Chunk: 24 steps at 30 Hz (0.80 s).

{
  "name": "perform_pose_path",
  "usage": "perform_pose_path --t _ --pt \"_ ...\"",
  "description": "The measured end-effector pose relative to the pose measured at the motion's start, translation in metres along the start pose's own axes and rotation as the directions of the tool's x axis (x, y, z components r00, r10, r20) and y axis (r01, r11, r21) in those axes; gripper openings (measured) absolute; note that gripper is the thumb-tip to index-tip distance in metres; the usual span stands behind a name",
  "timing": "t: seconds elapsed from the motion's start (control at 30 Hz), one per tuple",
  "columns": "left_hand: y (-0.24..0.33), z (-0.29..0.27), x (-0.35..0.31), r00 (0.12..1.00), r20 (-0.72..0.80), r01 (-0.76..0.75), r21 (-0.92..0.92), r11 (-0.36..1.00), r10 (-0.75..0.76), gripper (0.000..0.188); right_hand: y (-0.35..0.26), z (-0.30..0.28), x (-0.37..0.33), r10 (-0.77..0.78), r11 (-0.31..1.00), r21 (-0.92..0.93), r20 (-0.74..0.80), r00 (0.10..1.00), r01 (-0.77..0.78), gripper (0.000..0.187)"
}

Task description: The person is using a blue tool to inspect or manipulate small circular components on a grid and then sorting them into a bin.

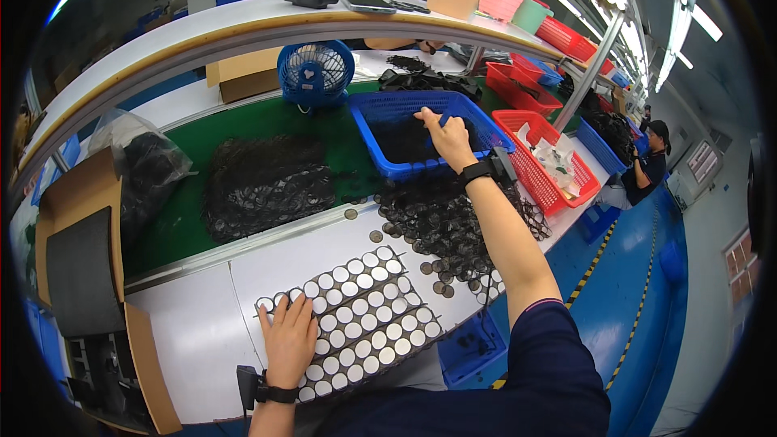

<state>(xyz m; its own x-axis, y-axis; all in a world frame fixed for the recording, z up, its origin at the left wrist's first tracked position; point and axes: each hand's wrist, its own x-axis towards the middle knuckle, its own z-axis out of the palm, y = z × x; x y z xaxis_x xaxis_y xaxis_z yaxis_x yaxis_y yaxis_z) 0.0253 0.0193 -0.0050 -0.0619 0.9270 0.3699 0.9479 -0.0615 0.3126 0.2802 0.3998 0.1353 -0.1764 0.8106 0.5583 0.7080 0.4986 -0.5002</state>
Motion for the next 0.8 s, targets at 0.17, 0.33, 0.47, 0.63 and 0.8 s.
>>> perform_pose_path --t 0.17,0.33,0.47,0.63,0.8 --pt "0.001 0.001 0.004 1.000 -0.023 0.008 -0.021 1.000 -0.009 0.031 -0.013 -0.019 -0.009 0.197 0.874 0.432 0.101 0.975 -0.221 0.055" --pt "-0.002 0.005 0.002 0.998 -0.055 0.000 -0.004 1.000 0.000 0.030 -0.014 -0.017 -0.022 0.259 0.721 0.622 0.166 0.952 -0.305 0.052" --pt "-0.001 0.005 0.002 0.998 -0.058 -0.008 0.008 1.000 0.009 0.031 -0.009 -0.012 -0.038 0.176 0.784 0.577 0.146 0.974 -0.228 0.043" --pt "0.000 0.005 0.001 0.999 -0.036 0.001 0.007 1.000 -0.001 0.033 -0.006 -0.016 -0.022 0.161 0.900 0.372 0.203 0.966 -0.228 0.046" --pt "0.001 0.007 0.002 0.999 -0.041 -0.003 -0.024 1.000 0.002 0.032 0.010 -0.012 -0.009 0.068 0.971 0.209 0.223 0.972 -0.116 0.049"
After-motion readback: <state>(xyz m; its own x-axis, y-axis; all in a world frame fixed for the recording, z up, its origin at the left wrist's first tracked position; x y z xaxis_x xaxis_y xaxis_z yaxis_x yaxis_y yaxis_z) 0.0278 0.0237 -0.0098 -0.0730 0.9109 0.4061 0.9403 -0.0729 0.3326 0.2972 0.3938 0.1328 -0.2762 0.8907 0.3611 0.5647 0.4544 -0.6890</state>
